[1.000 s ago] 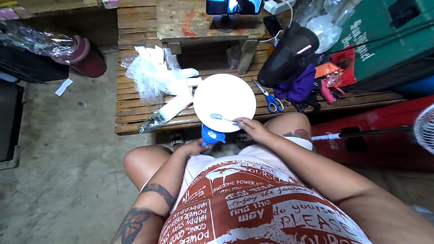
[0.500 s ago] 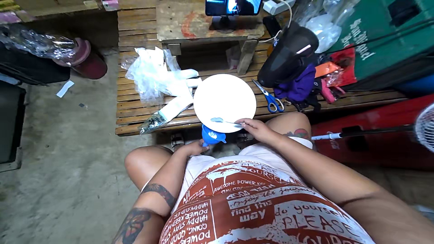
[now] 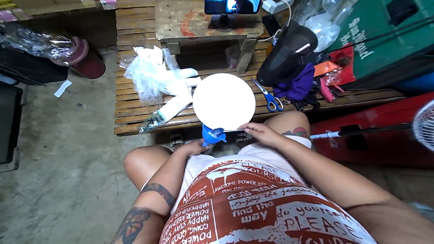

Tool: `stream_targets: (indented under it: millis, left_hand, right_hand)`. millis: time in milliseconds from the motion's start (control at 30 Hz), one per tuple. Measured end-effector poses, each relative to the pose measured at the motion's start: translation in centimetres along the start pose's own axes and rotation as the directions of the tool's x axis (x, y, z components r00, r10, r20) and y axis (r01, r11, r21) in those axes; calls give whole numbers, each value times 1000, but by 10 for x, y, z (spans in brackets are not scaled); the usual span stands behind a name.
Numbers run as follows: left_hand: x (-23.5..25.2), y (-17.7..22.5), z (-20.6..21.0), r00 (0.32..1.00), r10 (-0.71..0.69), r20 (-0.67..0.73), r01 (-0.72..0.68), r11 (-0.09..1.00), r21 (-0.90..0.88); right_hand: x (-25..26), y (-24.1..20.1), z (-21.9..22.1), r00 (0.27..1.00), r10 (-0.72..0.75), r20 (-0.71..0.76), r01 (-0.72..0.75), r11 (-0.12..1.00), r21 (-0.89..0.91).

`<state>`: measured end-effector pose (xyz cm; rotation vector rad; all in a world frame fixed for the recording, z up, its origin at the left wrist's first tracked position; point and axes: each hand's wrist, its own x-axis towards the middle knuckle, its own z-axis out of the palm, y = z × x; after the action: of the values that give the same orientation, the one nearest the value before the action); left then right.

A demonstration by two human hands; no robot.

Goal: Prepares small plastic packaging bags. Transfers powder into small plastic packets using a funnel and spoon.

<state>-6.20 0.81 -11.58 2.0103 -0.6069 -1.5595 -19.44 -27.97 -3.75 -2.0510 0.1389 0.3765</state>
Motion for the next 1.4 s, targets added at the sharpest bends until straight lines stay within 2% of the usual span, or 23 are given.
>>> stream_targets:
  millis: [200, 400, 500, 633, 733, 833, 900, 967, 1067, 1167, 1267, 1400]
  left_hand:
    - [0, -2, 1, 1000, 18, -4, -18, 1000, -14]
    - [6, -7, 1, 1000, 15, 7, -15, 1000, 12]
    - [5, -6, 1, 1000, 7, 6, -8, 1000, 28]
    - [4, -6, 1, 1000, 20, 5, -21, 1000, 9]
    - [4, -5, 1, 1000, 20, 3, -20, 1000, 10]
    - [4, -7, 0, 1000, 27, 4, -27, 1000, 3]
    - [5, -8, 1, 1000, 28, 4, -28, 1000, -1]
    - [4, -7, 1, 1000, 15, 10, -15, 1000, -5]
    - [3, -6, 1, 1000, 12, 7, -12, 1000, -4]
    - [5, -7, 1, 1000, 20, 6, -20, 1000, -1]
    - [2, -4, 1, 1000, 20, -7, -20, 1000, 9]
    - [1, -2, 1, 1000, 20, 6, -21, 1000, 22]
  right_hand:
    - [17, 12, -6, 974, 35, -223, -38, 999, -10]
    - [-1, 2, -2, 999, -32, -16, 31, 999, -18]
    - [4, 8, -10, 992, -9, -129, 9, 1000, 0]
    - [11, 15, -3, 968, 29, -251, -52, 995, -84]
    - [4, 7, 12, 991, -9, -134, -9, 991, -130]
    - [-2, -6, 12, 998, -64, -15, 62, 994, -93]
    - [-3, -7, 6, 996, -64, -63, 60, 996, -59]
    - [0, 1, -3, 984, -40, -172, 30, 998, -55]
    - [3, 12, -8, 957, 26, -289, -73, 986, -152]
    - [-4, 8, 2, 977, 18, -212, -54, 985, -164]
    - [-9, 0, 4, 997, 0, -84, -4, 998, -55]
    - [-3, 12, -8, 971, 21, -238, -32, 998, -45]
